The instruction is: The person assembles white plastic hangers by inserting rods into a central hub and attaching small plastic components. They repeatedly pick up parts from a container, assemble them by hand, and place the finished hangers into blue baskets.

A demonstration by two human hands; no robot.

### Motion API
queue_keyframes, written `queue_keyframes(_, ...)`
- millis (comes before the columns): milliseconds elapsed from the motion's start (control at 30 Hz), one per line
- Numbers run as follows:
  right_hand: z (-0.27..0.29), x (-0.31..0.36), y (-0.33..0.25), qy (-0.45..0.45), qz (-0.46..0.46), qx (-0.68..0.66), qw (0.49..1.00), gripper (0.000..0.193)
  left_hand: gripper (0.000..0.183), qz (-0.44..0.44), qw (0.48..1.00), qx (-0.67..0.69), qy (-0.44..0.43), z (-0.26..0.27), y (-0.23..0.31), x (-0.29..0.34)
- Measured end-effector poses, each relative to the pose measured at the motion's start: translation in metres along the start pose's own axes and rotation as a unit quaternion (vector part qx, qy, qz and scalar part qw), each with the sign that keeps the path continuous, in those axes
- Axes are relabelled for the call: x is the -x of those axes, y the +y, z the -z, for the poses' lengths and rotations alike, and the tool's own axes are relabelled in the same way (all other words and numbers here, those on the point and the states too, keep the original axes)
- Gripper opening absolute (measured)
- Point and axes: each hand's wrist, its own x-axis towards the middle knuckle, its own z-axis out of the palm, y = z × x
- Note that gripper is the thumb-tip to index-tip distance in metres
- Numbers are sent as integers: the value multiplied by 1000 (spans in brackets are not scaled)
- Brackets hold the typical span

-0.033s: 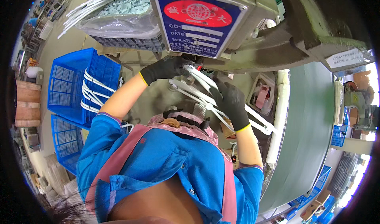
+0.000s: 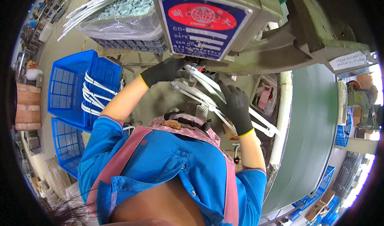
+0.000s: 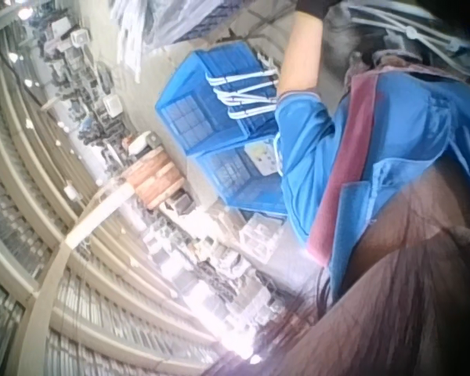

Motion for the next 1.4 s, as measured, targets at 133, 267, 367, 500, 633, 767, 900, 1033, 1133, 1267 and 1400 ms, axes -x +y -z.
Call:
queue_keyframes(133,14,58,1,41,8,154,987,90,59,-70,987,-57,133,-7,-14,24)
queue_keyframes(267,-7,104,39,101,-86,241,961,74,56,-60,991,-11,117,-8,-7,23)
queue_keyframes(367,-15,111,41,76,-137,238,958,64,45,-90,988,-37,121,-8,-15,14)
queue_keyframes(500,-15,110,37,58,-164,217,960,63,40,-112,985,-12,134,-9,-19,11)
queue_keyframes(633,-11,108,34,56,-167,219,960,64,38,-51,994,38,86,-2,-13,14)
queue_keyframes(767,-10,103,30,39,-180,207,961,65,43,-98,986,-5,138,-11,-24,12)
queue_keyframes(900,-10,103,32,31,-181,213,960,65,42,-135,976,-35,169,-15,-29,13)
queue_keyframes(1033,-6,103,32,33,-184,208,960,65,38,-132,978,-34,159,-11,-22,12)
queue_keyframes(1133,2,98,23,50,-172,203,963,65,35,-100,988,-15,121,-4,-13,10)
queue_keyframes(1267,18,92,19,64,-149,184,969,60,36,-146,968,-60,194,23,10,20)
queue_keyframes(1400,3,95,10,42,-74,226,970,51,45,25,993,0,-117,74,36,68)
